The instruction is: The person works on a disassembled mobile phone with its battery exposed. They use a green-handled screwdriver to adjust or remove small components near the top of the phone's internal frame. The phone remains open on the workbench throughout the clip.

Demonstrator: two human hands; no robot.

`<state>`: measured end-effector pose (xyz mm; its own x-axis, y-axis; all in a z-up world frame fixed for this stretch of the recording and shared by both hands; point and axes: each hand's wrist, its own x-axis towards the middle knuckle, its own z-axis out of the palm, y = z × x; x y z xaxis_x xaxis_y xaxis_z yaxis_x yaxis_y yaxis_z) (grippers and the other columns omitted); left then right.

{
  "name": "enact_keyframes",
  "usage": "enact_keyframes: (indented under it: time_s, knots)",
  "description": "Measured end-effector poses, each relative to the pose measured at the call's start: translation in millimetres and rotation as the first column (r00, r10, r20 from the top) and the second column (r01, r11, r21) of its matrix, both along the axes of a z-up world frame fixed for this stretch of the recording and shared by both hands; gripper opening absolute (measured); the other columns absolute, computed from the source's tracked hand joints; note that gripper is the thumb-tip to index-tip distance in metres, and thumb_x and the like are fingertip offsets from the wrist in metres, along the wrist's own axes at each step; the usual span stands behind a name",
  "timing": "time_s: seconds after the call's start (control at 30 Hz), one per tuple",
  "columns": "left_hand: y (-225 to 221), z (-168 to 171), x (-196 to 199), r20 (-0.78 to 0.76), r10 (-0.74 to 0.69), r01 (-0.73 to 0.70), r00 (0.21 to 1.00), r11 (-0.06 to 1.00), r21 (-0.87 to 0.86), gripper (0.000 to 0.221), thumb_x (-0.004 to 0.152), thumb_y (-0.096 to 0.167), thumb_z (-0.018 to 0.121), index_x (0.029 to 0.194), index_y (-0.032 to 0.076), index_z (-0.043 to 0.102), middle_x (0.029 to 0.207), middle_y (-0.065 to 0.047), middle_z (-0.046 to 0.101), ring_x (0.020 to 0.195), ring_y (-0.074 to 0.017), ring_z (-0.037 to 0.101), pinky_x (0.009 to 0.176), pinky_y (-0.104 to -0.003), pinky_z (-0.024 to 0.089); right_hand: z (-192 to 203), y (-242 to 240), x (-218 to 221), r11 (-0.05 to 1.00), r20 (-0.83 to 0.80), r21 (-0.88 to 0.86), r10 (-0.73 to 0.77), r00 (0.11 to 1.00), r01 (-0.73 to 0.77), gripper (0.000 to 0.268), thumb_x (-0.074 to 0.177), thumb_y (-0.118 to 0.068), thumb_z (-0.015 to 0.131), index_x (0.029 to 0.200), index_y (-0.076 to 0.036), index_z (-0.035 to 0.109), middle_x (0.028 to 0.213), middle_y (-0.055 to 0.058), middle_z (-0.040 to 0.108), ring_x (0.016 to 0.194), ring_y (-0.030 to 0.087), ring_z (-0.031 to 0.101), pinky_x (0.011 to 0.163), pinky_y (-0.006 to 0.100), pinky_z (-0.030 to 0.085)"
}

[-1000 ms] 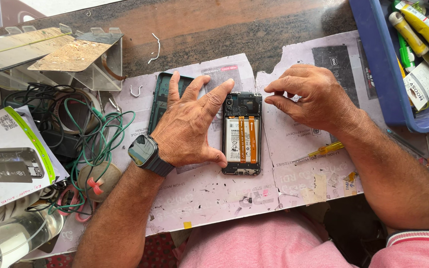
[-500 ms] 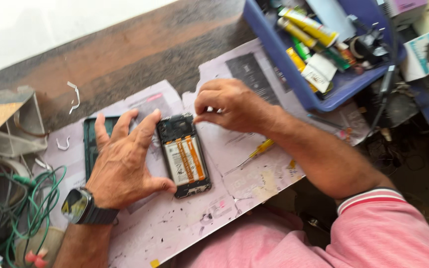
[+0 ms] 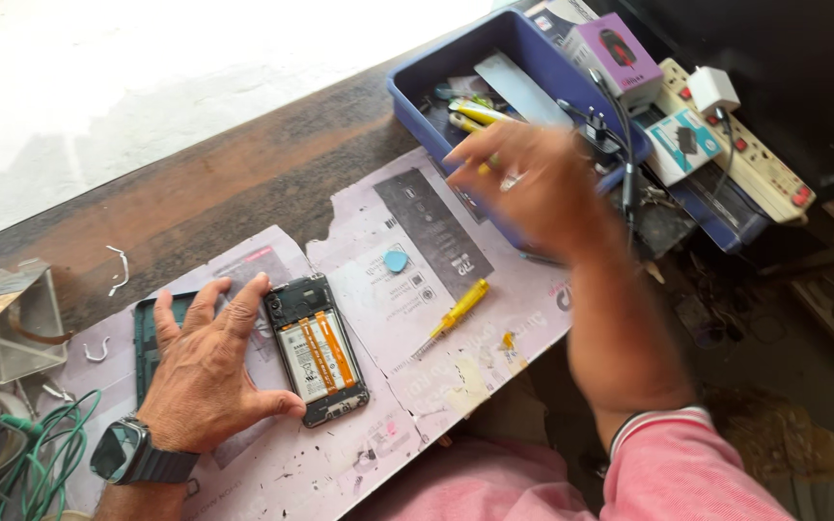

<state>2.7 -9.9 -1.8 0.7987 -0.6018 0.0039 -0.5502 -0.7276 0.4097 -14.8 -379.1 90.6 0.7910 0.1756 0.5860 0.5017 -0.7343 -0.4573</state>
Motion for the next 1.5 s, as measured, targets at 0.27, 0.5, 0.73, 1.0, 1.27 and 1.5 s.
enact_keyframes:
  time_s: [0.27, 0.5, 0.73, 1.0, 1.27, 1.5]
  knots:
    - [-2, 0, 0, -0.071, 0.043, -0.041, 0.997, 0.999, 0.036, 0.154, 0.03, 0.07, 0.101, 0.157, 0.017, 0.031, 0.134, -0.024, 0.061, 0.149, -0.0351, 0.029, 0.118, -0.063, -0.01, 2, -97, -7, 0.896, -0.202, -0.245, -0.42, 0.885, 0.37, 0.016, 0.093, -0.013, 0.081, 0.108, -0.008, 0.079, 0.092, 0.008, 0.077, 0.076, 0.014, 0.071, 0.07, 0.031, 0.057]
    - [-1, 0, 0, -0.038, 0.028, -0.027, 0.999, 1.0, 0.014, 0.152, 0.03, 0.069, 0.099, 0.156, 0.015, 0.034, 0.136, -0.023, 0.061, 0.144, -0.0354, 0.03, 0.118, -0.064, -0.008, -2, -117, -21, 0.858, -0.226, -0.229, -0.506, 0.833, 0.459, 0.018, 0.092, -0.013, 0.082, 0.109, -0.008, 0.079, 0.09, 0.008, 0.077, 0.074, 0.013, 0.071, 0.067, 0.028, 0.056]
    - [1, -3, -1, 0.036, -0.013, 0.013, 0.999, 1.0, 0.013, 0.152, 0.028, 0.074, 0.092, 0.154, 0.012, 0.034, 0.135, -0.02, 0.058, 0.142, -0.04, 0.034, 0.116, -0.069, -0.001, 5, -98, -54, 0.965, -0.243, -0.088, -0.26, 0.934, 0.246, 0.021, 0.094, -0.015, 0.085, 0.11, -0.004, 0.077, 0.087, 0.006, 0.075, 0.072, 0.009, 0.066, 0.065, 0.022, 0.052]
    - [1, -3, 0, 0.07, -0.044, 0.045, 0.997, 0.999, -0.013, 0.151, 0.028, 0.071, 0.09, 0.152, 0.009, 0.031, 0.135, -0.021, 0.059, 0.14, -0.0409, 0.035, 0.116, -0.07, 0.0, 13, -91, -43, 0.954, -0.221, -0.184, -0.273, 0.936, 0.235, 0.024, 0.093, -0.018, 0.083, 0.113, -0.007, 0.076, 0.089, 0.009, 0.075, 0.074, 0.015, 0.071, 0.068, 0.029, 0.055]
    - [0, -1, 1, -0.014, 0.018, -0.018, 1.0, 0.999, 0.035, 0.153, 0.027, 0.069, 0.093, 0.156, 0.015, 0.032, 0.137, -0.023, 0.059, 0.143, -0.0365, 0.033, 0.118, -0.066, -0.005, 0, -102, 13, 0.803, -0.334, -0.461, -0.552, 0.764, 0.379, 0.025, 0.091, -0.024, 0.078, 0.114, -0.017, 0.077, 0.098, 0.008, 0.078, 0.091, 0.028, 0.074, 0.087, 0.046, 0.057]
    - [0, -6, 1, -0.055, 0.037, -0.034, 0.998, 0.997, 0.068, 0.153, 0.03, 0.074, 0.096, 0.158, 0.018, 0.031, 0.139, -0.024, 0.057, 0.146, -0.0364, 0.029, 0.118, -0.063, -0.01, -17, -106, 78, 0.807, -0.311, -0.484, -0.519, 0.796, 0.338, 0.037, 0.083, -0.028, 0.08, 0.117, -0.014, 0.075, 0.107, 0.009, 0.075, 0.092, 0.03, 0.071, 0.087, 0.048, 0.054]
